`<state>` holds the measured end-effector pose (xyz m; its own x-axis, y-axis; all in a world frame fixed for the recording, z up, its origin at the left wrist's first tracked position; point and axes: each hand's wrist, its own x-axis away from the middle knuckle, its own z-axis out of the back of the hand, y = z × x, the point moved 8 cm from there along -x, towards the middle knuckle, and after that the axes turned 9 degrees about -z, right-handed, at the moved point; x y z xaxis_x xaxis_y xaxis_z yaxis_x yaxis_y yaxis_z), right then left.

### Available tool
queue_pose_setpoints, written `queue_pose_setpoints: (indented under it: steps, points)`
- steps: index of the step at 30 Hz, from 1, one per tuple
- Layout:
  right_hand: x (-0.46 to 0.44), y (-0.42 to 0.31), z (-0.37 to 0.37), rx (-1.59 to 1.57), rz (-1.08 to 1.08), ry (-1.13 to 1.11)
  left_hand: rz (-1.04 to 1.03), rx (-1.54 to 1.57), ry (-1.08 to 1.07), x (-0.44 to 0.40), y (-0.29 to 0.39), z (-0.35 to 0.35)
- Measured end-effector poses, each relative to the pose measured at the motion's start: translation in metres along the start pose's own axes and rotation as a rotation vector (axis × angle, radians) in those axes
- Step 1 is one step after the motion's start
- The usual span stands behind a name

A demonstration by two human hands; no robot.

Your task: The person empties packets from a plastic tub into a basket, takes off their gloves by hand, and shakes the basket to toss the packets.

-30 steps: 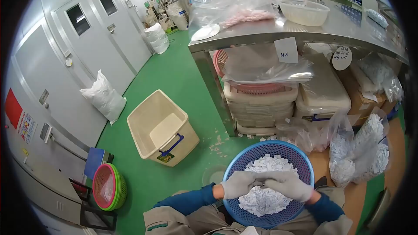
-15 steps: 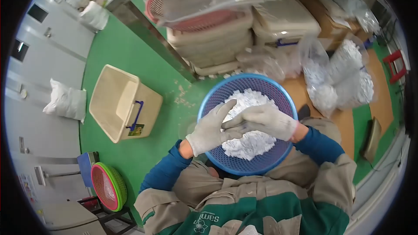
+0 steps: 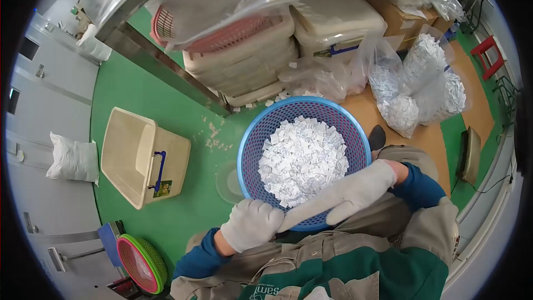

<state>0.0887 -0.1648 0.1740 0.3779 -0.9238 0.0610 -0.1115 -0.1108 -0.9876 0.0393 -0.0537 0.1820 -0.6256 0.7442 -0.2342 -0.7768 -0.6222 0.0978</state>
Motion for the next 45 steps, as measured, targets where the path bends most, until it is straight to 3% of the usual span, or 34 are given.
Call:
queue_pose_setpoints:
  steps: [5, 8, 12, 13, 14, 17, 19, 22, 23, 25, 26, 29, 31, 35, 37, 39, 45]
  points:
    - [0.01, 0.004, -0.005, 0.041, 0.092, 0.074, -0.031, 0.021, -0.015, 0.009, 0.007, -0.003]
    - [0.011, 0.007, -0.004, -0.041, 0.131, -0.011, -0.045, -0.006, -0.025, 0.012, 0.005, 0.0]
    - [0.009, 0.005, 0.002, 0.032, 0.086, 0.03, -0.036, 0.056, -0.081, 0.014, -0.003, -0.009]
    - [0.02, -0.001, 0.012, 0.002, 0.079, 0.147, -0.029, 0.095, -0.099, 0.017, -0.005, -0.011]
    - [0.033, -0.006, 0.022, -0.029, 0.073, 0.264, 0.113, 0.126, -0.071, 0.02, -0.025, 0.001]
    - [0.189, -0.001, 0.065, -0.256, 0.092, 0.985, 0.41, -0.108, -0.031, 0.061, -0.085, 0.005]
    - [0.164, 0.0, 0.083, 0.174, 0.15, 1.163, 0.304, 0.086, -0.063, 0.024, -0.073, -0.007]
    - [0.067, 0.019, 0.048, 0.385, -0.047, 1.03, 0.254, 0.2, -0.172, 0.004, -0.039, -0.045]
    - [0.042, 0.024, 0.038, 0.449, -0.112, 0.984, 0.238, 0.226, -0.143, -0.004, -0.03, -0.045]
    - [0.012, 0.037, 0.031, 0.203, -0.156, 0.909, 0.213, 0.286, -0.083, -0.02, -0.023, -0.041]
    - [0.003, 0.045, 0.027, 0.085, -0.181, 0.866, 0.296, 0.41, -0.007, -0.023, -0.029, -0.036]
    - [0.026, 0.071, 0.068, -0.242, -0.124, 1.038, 0.562, 0.845, 0.175, -0.027, -0.058, -0.022]
    - [0.071, 0.055, 0.099, -0.479, 0.138, 1.367, 0.665, 1.233, 0.397, -0.018, -0.077, -0.029]
    - [0.075, 0.017, 0.097, -0.289, 0.022, 1.412, 0.599, 1.76, 0.642, -0.02, -0.085, -0.034]
    - [0.044, 0.004, 0.082, 0.034, -0.018, 1.399, 0.562, 1.801, 0.739, -0.026, -0.085, -0.03]
    - [0.027, 0.023, 0.079, 0.112, -0.169, 1.375, 0.503, 1.828, 0.846, -0.031, -0.087, -0.026]
    - [0.026, 0.014, 0.089, 0.24, -0.057, 1.536, 0.515, 1.838, 0.98, -0.038, -0.099, -0.025]
